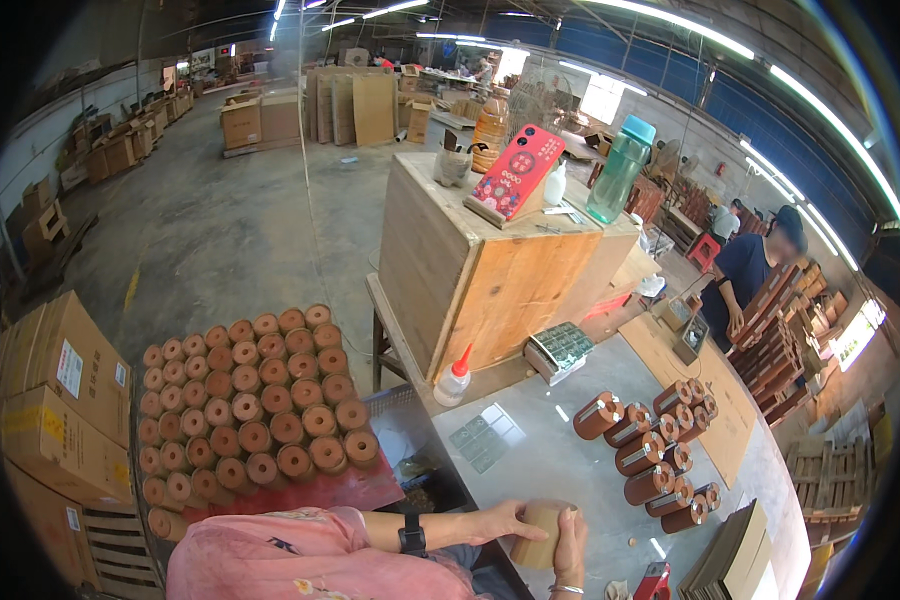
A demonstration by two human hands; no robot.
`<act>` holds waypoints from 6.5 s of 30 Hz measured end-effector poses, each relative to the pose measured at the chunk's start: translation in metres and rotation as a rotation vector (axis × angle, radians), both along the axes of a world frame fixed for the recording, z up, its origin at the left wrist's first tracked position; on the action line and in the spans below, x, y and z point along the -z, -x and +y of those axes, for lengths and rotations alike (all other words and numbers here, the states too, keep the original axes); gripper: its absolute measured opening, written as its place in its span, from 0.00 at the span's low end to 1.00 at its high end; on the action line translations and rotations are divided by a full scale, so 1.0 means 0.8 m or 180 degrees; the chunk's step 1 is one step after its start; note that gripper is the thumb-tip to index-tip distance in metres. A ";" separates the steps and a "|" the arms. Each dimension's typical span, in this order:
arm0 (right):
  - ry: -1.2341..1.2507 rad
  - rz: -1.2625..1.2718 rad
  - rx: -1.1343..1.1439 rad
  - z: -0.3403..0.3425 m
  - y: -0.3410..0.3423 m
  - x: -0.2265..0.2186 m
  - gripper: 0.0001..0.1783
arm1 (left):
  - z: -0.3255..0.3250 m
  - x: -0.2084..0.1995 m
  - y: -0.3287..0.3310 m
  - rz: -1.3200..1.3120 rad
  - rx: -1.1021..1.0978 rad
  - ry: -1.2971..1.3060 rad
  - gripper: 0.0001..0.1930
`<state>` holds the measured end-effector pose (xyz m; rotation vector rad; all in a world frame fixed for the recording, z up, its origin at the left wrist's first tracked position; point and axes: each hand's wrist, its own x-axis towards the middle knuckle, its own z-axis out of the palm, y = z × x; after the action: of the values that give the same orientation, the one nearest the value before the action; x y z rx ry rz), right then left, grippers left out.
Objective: The recorder applies labels and wraps cardboard around cylindrical wooden components in a factory setting.
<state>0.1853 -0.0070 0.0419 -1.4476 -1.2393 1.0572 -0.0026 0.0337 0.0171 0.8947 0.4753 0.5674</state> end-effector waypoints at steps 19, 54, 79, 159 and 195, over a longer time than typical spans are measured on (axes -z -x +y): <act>-0.0654 -0.1122 0.0433 -0.035 0.023 -0.007 0.34 | 0.021 0.009 -0.013 0.0666 -0.0804 -0.2155 0.49; -0.0651 0.0392 0.0505 -0.051 0.060 -0.025 0.45 | 0.004 -0.047 0.023 0.0192 0.0267 -0.1966 0.58; 0.0602 -0.0082 0.0102 -0.089 0.024 -0.049 0.25 | -0.019 -0.063 0.012 0.1408 0.0464 -0.4769 0.60; -0.1106 -0.1682 -0.0018 -0.109 -0.046 -0.018 0.13 | 0.039 -0.055 -0.016 0.1334 0.1121 -0.0179 0.29; -0.1577 -0.2220 0.0842 -0.119 -0.012 -0.032 0.15 | 0.032 -0.036 -0.009 0.1789 -0.1161 -0.3663 0.42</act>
<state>0.1950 -0.1026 0.0672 -1.5608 -1.5827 0.0228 0.0043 0.0597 0.0462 2.1222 0.8456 0.9475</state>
